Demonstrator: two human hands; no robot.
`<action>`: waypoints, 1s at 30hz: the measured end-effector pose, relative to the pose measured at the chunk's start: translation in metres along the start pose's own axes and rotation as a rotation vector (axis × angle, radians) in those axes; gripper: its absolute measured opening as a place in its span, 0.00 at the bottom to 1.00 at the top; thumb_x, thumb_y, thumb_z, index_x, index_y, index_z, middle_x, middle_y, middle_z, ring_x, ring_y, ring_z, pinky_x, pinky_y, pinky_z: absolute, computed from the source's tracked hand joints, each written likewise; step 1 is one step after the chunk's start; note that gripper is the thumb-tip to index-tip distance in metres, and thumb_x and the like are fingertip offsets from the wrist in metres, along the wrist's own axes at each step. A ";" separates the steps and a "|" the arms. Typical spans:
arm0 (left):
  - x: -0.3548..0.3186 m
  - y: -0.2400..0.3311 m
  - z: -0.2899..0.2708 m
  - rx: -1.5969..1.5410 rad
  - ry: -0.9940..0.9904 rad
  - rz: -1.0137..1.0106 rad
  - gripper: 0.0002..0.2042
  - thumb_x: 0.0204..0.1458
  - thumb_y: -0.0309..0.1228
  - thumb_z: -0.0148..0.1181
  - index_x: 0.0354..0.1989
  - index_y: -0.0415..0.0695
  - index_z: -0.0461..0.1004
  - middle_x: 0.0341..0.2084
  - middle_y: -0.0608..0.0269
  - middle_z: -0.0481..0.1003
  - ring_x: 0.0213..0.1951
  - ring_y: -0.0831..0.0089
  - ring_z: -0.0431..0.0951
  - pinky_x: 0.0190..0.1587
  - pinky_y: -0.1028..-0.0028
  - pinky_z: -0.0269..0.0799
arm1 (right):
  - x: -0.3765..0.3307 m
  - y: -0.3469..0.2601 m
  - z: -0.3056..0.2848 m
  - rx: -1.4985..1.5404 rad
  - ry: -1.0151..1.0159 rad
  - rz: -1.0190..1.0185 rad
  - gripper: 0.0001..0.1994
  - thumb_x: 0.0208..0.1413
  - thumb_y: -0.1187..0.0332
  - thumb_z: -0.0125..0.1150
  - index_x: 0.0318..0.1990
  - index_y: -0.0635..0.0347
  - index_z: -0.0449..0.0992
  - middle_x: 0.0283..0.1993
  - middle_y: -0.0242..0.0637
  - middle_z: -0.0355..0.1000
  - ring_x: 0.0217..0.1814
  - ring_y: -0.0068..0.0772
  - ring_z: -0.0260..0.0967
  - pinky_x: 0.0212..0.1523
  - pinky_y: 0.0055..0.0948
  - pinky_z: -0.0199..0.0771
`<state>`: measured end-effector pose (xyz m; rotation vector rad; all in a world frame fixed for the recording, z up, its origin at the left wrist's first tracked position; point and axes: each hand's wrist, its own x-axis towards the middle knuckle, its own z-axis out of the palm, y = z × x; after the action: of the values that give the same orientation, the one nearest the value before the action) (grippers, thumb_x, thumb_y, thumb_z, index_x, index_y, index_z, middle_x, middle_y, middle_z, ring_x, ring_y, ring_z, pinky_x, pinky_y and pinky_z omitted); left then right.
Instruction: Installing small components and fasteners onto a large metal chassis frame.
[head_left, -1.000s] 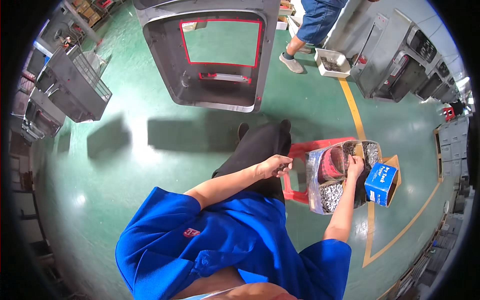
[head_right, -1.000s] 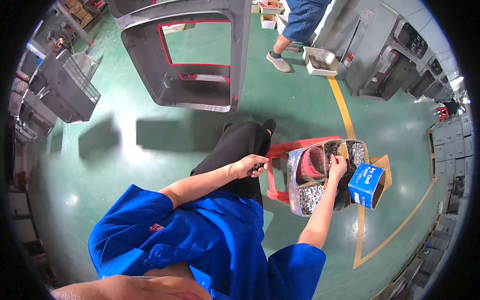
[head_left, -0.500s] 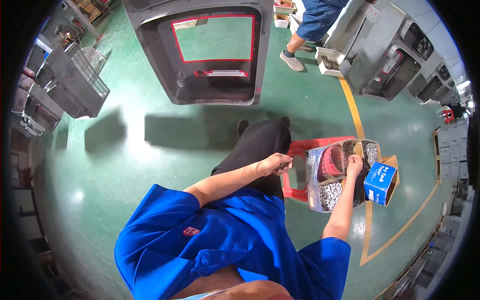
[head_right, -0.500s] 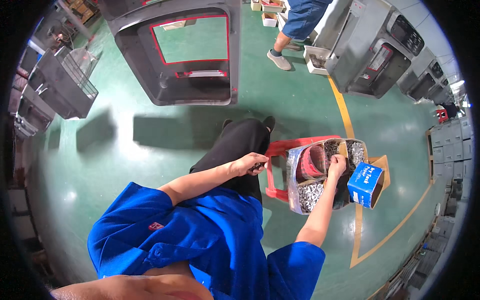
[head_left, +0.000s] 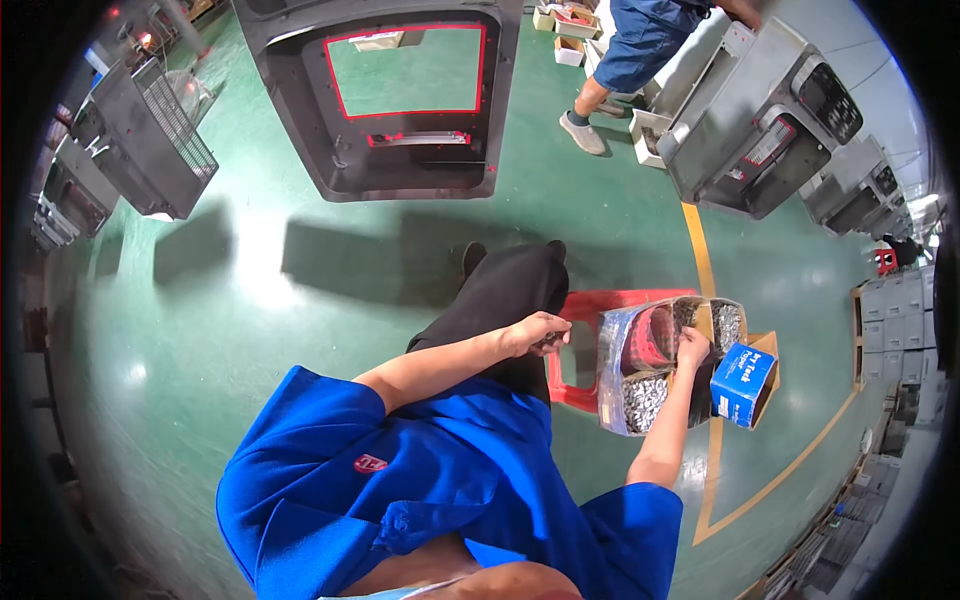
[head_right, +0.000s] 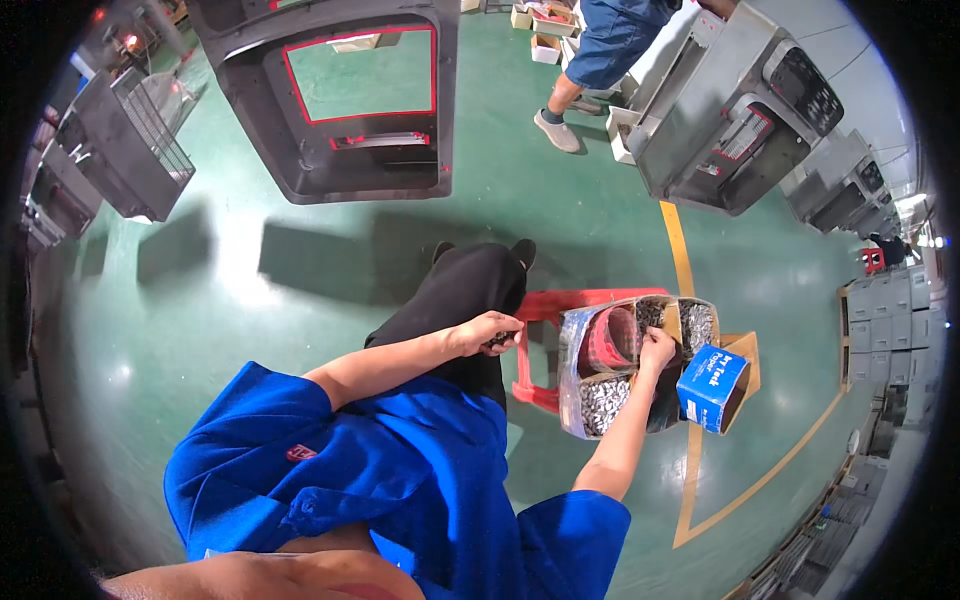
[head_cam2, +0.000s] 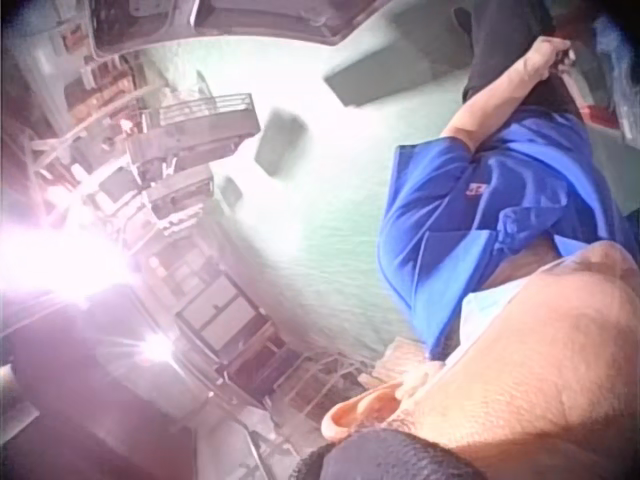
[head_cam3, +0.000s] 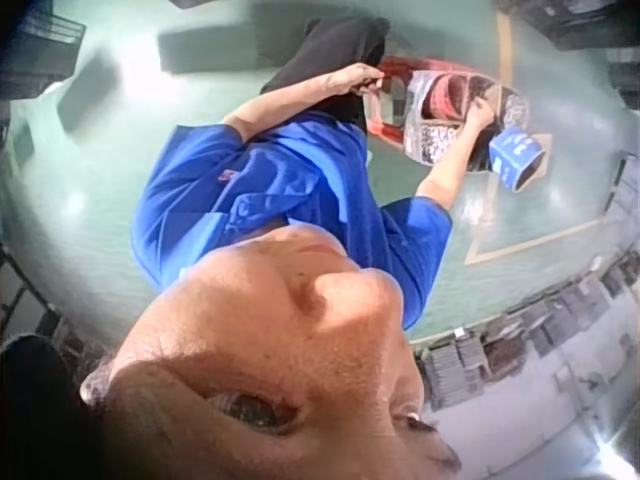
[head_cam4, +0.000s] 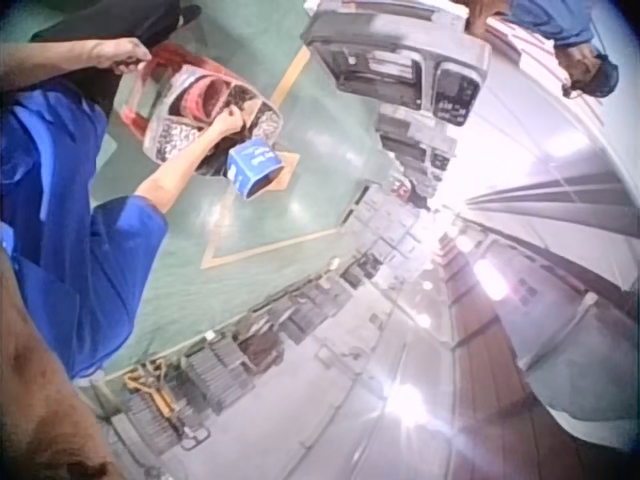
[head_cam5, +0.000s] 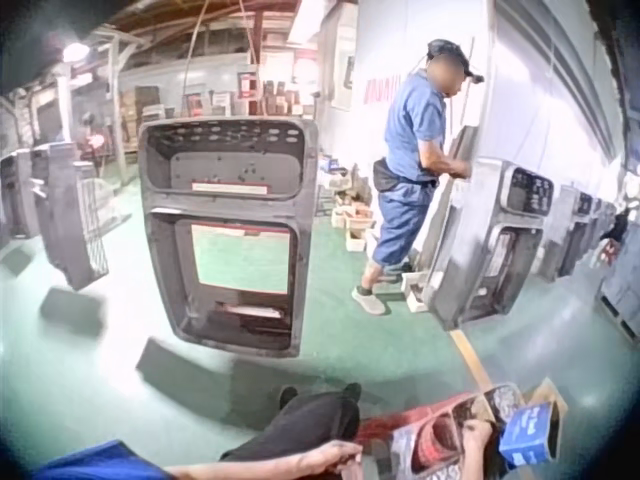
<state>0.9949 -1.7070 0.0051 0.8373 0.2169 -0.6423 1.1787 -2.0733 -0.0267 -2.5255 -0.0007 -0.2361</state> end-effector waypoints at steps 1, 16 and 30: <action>-0.001 0.000 -0.002 -0.009 0.003 0.000 0.13 0.57 0.38 0.47 0.25 0.45 0.69 0.13 0.73 0.62 0.13 0.83 0.55 0.13 0.80 0.45 | 0.000 -0.003 0.001 0.028 0.000 -0.012 0.08 0.39 0.78 0.63 0.31 0.62 0.80 0.29 0.40 0.77 0.31 0.32 0.75 0.37 0.28 0.73; -0.008 0.003 -0.011 -0.043 0.021 0.028 0.12 0.57 0.38 0.47 0.24 0.46 0.69 0.14 0.72 0.64 0.13 0.83 0.56 0.14 0.80 0.44 | -0.002 -0.005 -0.004 0.185 0.000 0.041 0.08 0.42 0.80 0.64 0.33 0.65 0.79 0.31 0.37 0.78 0.32 0.25 0.74 0.36 0.21 0.73; -0.003 -0.001 -0.016 -0.009 0.049 0.027 0.13 0.57 0.38 0.48 0.23 0.45 0.69 0.13 0.72 0.63 0.13 0.83 0.58 0.13 0.80 0.45 | 0.002 0.003 -0.003 0.254 0.011 0.028 0.06 0.45 0.76 0.65 0.33 0.65 0.80 0.27 0.35 0.76 0.27 0.23 0.72 0.32 0.19 0.72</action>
<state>0.9936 -1.6939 -0.0050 0.8465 0.2520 -0.5952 1.1808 -2.0772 -0.0254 -2.2705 0.0080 -0.2237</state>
